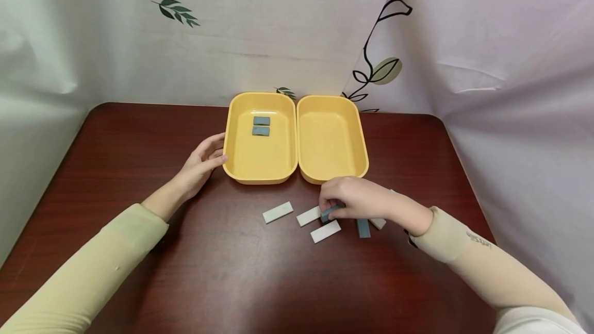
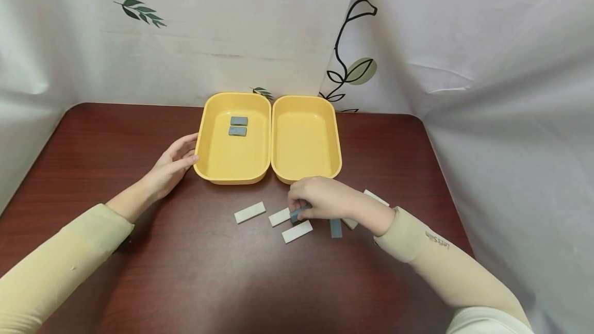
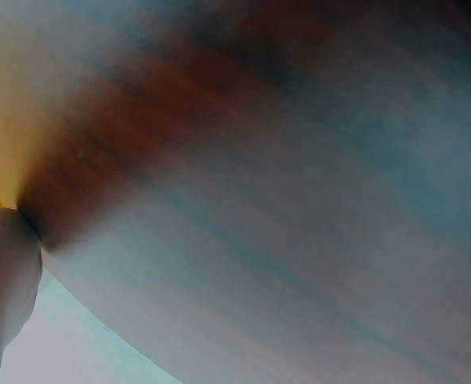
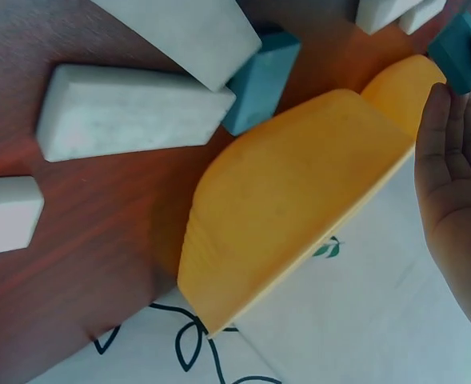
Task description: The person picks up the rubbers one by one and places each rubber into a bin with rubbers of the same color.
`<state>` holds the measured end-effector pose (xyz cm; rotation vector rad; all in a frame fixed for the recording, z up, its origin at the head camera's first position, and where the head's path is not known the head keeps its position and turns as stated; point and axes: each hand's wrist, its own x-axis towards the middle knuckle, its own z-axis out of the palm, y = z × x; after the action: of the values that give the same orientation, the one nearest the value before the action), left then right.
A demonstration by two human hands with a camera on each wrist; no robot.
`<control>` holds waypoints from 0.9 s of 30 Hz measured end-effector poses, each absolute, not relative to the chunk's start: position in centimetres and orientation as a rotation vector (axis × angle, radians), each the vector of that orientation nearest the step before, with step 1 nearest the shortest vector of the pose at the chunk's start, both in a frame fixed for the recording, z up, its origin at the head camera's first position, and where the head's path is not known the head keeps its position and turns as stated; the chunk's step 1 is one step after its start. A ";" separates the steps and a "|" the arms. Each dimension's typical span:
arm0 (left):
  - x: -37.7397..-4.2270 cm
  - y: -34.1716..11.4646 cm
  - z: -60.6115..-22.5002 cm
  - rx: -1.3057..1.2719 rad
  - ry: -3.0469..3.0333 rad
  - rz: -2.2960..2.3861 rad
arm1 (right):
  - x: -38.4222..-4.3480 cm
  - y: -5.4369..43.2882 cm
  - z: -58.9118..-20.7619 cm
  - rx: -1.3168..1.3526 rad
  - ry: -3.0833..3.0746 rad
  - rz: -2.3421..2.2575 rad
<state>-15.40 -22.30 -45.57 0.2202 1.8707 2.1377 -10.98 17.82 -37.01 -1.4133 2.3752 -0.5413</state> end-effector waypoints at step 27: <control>-15.3 -22.1 -45.5 0.188 1.880 2.132 | -14.3 15.9 -34.8 -1.408 2.472 -0.727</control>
<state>-15.34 -22.15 -45.51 0.1880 1.8800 2.1322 -14.30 15.91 -34.85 -1.4077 2.4723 -0.7273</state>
